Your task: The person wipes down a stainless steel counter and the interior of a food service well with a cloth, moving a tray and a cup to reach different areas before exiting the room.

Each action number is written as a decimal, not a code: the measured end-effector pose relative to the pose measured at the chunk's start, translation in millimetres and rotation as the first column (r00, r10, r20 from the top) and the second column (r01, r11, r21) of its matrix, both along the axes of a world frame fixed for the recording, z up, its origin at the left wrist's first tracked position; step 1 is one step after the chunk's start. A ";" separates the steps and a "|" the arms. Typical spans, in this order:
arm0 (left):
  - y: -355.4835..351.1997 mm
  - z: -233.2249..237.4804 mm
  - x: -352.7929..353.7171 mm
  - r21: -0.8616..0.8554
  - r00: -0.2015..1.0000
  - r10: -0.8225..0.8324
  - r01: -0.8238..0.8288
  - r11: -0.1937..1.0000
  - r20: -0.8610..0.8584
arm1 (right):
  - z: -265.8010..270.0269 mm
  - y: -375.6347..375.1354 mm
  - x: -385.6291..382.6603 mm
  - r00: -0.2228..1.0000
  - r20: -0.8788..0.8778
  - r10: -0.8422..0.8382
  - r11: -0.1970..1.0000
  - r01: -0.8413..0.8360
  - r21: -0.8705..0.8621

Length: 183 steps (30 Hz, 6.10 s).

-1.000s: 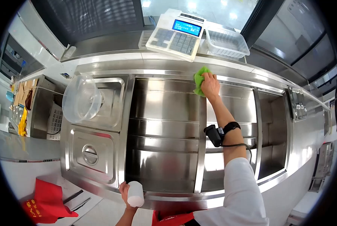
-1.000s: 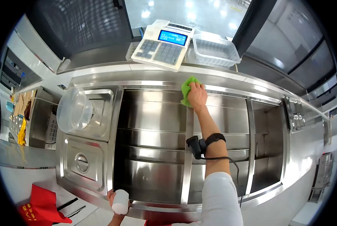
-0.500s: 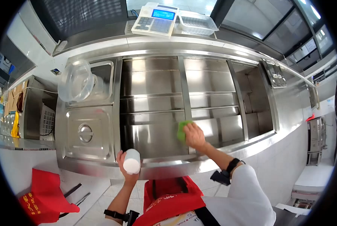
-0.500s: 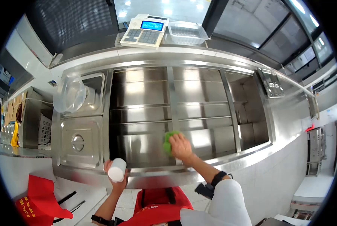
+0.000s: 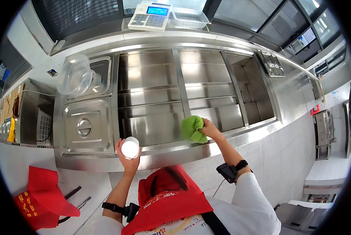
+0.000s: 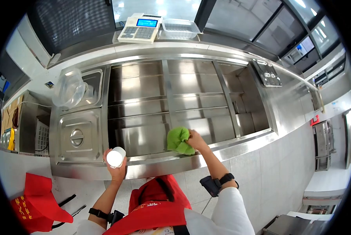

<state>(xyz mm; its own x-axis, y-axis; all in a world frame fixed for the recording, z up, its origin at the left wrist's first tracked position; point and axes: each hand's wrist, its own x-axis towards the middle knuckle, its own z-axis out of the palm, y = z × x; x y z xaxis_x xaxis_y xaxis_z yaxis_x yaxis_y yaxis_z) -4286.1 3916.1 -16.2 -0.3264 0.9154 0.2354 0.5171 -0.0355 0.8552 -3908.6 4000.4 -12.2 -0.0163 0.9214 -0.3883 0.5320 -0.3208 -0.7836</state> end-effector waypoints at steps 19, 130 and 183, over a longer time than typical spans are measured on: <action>28.7 8.6 -36.6 0.043 0.980 -0.067 0.077 0.996 -0.190 | -7.4 195.5 -46.3 0.903 0.431 0.003 0.787 -0.268 0.556; 36.1 -3.9 -53.2 -0.194 0.839 0.000 -0.126 0.973 -0.544 | -21.2 458.9 36.0 0.652 0.476 -0.590 0.657 0.044 0.753; -5.8 -33.8 -237.1 -0.233 0.807 0.490 -0.572 0.786 -0.328 | 17.0 -139.2 185.9 0.408 0.716 -0.567 0.808 0.103 0.581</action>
<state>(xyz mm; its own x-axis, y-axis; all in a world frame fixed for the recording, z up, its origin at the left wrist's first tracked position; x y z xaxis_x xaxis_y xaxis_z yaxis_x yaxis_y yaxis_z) -4523.1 3910.2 -50.0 -0.7536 0.6482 0.1093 0.5607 0.5469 0.6217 -3722.8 3861.2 4.8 0.4403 0.8168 0.3727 0.8950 -0.4324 -0.1097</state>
